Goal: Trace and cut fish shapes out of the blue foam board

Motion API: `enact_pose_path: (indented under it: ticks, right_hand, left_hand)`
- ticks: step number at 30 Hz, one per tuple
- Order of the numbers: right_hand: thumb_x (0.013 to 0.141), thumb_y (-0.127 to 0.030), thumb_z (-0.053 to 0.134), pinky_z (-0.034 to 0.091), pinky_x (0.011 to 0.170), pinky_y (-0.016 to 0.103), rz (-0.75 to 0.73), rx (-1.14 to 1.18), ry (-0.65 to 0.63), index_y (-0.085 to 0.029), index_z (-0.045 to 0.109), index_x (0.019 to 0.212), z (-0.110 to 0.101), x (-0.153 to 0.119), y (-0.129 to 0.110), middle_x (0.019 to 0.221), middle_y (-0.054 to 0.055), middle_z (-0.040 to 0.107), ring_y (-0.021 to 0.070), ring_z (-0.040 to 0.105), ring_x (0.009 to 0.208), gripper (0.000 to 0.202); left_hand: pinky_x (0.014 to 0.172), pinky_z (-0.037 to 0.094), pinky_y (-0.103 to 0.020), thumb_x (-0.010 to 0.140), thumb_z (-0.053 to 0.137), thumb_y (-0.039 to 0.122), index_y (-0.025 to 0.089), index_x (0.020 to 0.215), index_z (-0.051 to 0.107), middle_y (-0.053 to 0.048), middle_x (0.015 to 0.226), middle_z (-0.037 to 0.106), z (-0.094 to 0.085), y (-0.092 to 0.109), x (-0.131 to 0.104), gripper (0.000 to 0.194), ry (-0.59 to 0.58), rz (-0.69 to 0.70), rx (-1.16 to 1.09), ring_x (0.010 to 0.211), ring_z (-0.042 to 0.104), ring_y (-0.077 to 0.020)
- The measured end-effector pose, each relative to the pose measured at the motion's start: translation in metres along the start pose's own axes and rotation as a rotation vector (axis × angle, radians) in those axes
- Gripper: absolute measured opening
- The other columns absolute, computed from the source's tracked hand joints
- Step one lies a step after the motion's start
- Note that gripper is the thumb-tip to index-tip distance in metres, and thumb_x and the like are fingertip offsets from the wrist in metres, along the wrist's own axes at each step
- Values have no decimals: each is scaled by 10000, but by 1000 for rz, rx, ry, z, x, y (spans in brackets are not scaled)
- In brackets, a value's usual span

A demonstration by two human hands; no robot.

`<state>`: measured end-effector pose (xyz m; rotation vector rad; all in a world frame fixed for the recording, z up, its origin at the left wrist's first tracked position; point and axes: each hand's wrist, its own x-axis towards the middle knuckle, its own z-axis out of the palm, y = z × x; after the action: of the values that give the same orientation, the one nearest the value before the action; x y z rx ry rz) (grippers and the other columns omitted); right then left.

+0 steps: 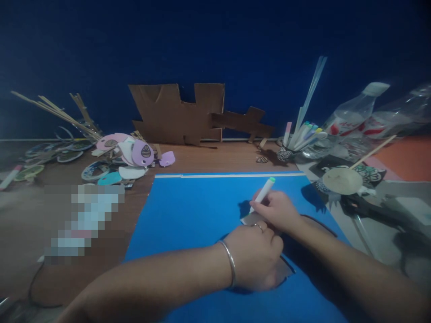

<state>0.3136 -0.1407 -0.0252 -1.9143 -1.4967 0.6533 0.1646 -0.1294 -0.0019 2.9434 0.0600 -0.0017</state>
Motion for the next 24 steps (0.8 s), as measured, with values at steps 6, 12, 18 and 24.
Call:
enact_pose_path:
  ticks: [6,12,18,24]
  right_hand:
    - [749,-360,524,418,582,257,-5,3,12,-178,644,711,0,1,-1,688,30,657,172,596,634,222]
    - [743,-352,517,399,555,239,7,-13,16,-178,638,705,-1,1,-1,651,21,639,158,572,599,216]
    - [737,-332,525,382,547,232,40,-14,36,-171,626,699,0,2,-2,649,20,625,155,556,600,194]
    - [728,-308,538,386,578,234,45,26,40,-175,606,698,1,3,0,651,13,633,157,567,614,153]
  left_hand:
    - [655,467,-335,796,469,434,69,976,582,-131,906,613,2,0,-1,422,14,-5,-7,843,535,-245]
    - [611,460,-309,758,523,402,100,914,579,-99,853,615,-4,-9,1,344,-37,-30,-37,800,533,-219]
    - [555,437,-282,739,542,340,140,849,554,-72,836,613,-11,-15,2,229,-45,-60,-91,810,541,-216]
    - [565,440,-285,762,527,314,161,821,535,-49,821,612,-13,-23,4,164,-88,-52,-73,785,556,-198]
